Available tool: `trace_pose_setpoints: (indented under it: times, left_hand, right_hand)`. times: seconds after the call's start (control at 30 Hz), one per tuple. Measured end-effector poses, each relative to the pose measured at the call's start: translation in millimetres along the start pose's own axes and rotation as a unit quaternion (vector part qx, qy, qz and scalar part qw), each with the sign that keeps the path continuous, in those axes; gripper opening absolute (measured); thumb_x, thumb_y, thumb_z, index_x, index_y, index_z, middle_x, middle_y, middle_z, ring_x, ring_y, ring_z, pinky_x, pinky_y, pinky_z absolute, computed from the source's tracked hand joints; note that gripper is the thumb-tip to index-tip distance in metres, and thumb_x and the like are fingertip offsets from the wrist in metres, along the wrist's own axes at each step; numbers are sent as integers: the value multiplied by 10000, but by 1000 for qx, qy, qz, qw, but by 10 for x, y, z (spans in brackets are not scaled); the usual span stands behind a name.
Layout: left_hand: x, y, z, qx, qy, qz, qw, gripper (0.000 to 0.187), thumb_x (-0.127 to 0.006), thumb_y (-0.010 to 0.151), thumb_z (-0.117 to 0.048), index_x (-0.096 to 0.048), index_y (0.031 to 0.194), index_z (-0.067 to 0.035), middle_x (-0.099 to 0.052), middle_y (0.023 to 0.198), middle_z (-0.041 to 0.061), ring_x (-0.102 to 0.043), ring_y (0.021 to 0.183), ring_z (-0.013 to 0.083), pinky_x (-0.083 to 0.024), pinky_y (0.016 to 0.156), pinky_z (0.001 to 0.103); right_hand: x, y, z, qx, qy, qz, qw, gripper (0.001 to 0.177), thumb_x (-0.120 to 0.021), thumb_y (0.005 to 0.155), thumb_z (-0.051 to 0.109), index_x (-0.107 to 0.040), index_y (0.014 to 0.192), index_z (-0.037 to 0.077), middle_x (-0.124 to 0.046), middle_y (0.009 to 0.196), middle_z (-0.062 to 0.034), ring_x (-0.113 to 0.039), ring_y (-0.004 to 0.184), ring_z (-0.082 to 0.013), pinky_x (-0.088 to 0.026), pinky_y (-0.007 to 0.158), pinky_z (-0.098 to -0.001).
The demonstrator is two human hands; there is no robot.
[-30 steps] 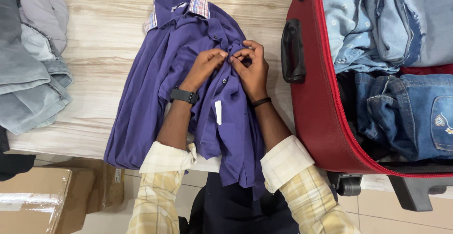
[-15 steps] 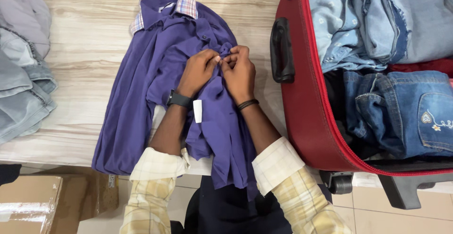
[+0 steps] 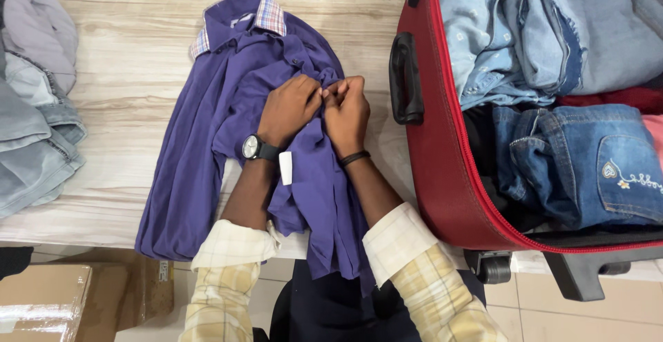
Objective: The person folds jeans and a shirt by hand, buttons the shirt collar and front, and places the folded clothes into a red suitcase.
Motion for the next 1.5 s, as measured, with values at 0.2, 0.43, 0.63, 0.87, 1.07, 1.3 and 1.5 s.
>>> trace_pose_setpoints:
  times: [0.2,0.43,0.63,0.87,1.07,1.3,1.5]
  left_hand:
    - [4,-56,87,30,-94,-26,995,143,-639,1001,-137,-678,1033,-3,-681,983,158,-671,897,349,-525,761,407]
    - [-236,-120,588,132,-197,-116,965,182,-655,1029,-169,-693,1023,9,-713,828,126,-685,713,182,-525,658,315]
    - [-339,-112,1075,172,-130,-158,964,223,-669,1020,-218,-712,999,0,-718,802,149,-700,683,220,-532,648,329]
    - [-392,126,1254,121,-19,-156,980,237,-672,1025,-226,-715,962,-2,-733,888,192,-716,786,349,-538,685,404]
    - [5,98,902,139,-260,-14,955,384,-687,1021,-249,-612,1320,-21,-721,1154,149,-716,1082,314,-555,930,395]
    - [548,-843,-915,27,45,37,998,557,-777,881,-337,-591,1346,-92,-539,1421,183,-489,1346,383,-369,1075,523]
    - [768,-1260,-1388,77,21,54,995,510,-671,862,-106,-618,1367,-67,-533,1473,171,-506,1362,357,-387,1098,458]
  right_hand:
    - [-32,221,-271,-95,416,96,899,307,-675,925,-68,-409,1016,56,-696,938,-101,-636,820,-119,-527,791,-259]
    - [86,48,189,49,89,49,994,356,-799,911,177,-487,1002,31,-711,844,-84,-669,753,-134,-568,700,-294]
    - [91,-79,509,126,-78,129,981,361,-789,893,367,-655,981,44,-714,794,-115,-721,725,-230,-562,661,-344]
    - [38,65,201,101,-106,160,976,323,-794,890,317,-683,1068,71,-691,729,-133,-694,654,-243,-537,618,-362]
    - [65,70,88,129,-58,90,986,204,-752,930,186,-670,1065,58,-653,728,-117,-637,614,-223,-501,593,-331]
    - [83,279,-240,110,106,0,988,182,-683,1046,223,-705,1105,53,-701,959,-47,-621,870,-107,-518,795,-267]
    - [68,385,-597,-41,319,-6,947,172,-638,999,155,-706,1063,11,-698,980,-21,-611,906,-90,-493,851,-242]
Point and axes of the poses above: each hand's wrist, its own y-axis towards the middle knuckle, its own x-axis out of the back of the hand, z = x × y, the point moved 3 cm from there along y, towards the middle knuckle
